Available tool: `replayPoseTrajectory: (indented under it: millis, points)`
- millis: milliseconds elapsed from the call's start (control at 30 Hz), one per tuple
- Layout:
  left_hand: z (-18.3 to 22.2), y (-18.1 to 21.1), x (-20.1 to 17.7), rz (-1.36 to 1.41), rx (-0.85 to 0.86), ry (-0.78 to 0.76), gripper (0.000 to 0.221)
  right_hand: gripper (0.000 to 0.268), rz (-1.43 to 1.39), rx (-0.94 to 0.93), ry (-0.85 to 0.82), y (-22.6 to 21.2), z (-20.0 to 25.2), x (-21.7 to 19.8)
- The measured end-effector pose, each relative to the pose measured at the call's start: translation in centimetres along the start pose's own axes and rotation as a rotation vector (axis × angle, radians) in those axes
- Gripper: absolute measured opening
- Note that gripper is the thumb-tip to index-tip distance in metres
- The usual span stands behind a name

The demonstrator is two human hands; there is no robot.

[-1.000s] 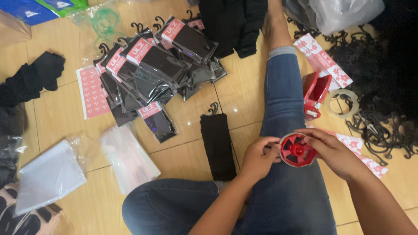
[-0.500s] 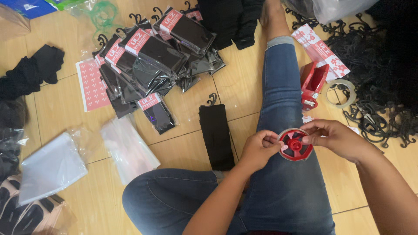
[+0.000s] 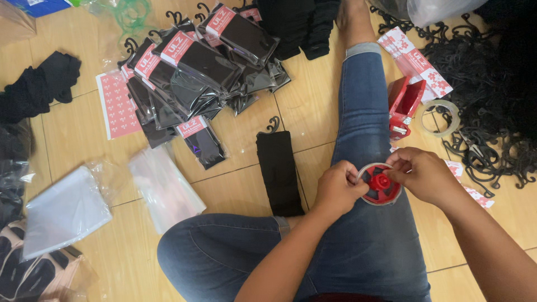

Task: The person wraps a paper label around a black sock, secures it with tape, and places the labeled sock into a plastic bag.

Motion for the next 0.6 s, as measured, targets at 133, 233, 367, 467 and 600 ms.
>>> replayPoseTrajectory:
  millis: [133, 233, 367, 467, 600]
  points:
    - [-0.3, 0.1, 0.4, -0.083, -0.021, -0.016, 0.020, 0.011, 0.103, -0.020, 0.000, -0.6, 0.2, 0.7]
    - [0.0, 0.9, 0.5, -0.087, 0.202, 0.060, 0.017, 0.022, 0.025, -0.172, 0.103, -1.3, 0.7, 1.2]
    - [1.3, 3.1, -1.4, -0.082, 0.121, 0.037, 0.013, 0.017, 0.068, -0.107, 0.060, -1.2, 0.9, 0.8]
    - [2.7, 5.4, -3.8, -0.010, -0.010, -0.074, 0.019, 0.011, 0.051, -0.085, -0.005, -1.8, 1.7, 0.4]
    - [2.9, 5.0, -3.4, 0.012, 0.156, 0.007, 0.050, 0.017, -0.038, -0.124, 0.069, -3.1, 3.4, 0.2]
Point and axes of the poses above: each hand's wrist, its own z-axis away from the middle knuckle, its own x-axis out of the palm, y = z × x, the point moved 3 cm from there along -z, towards the middle knuckle, and after that the axes turned 4 degrees about -x, right-handed, at the moved point
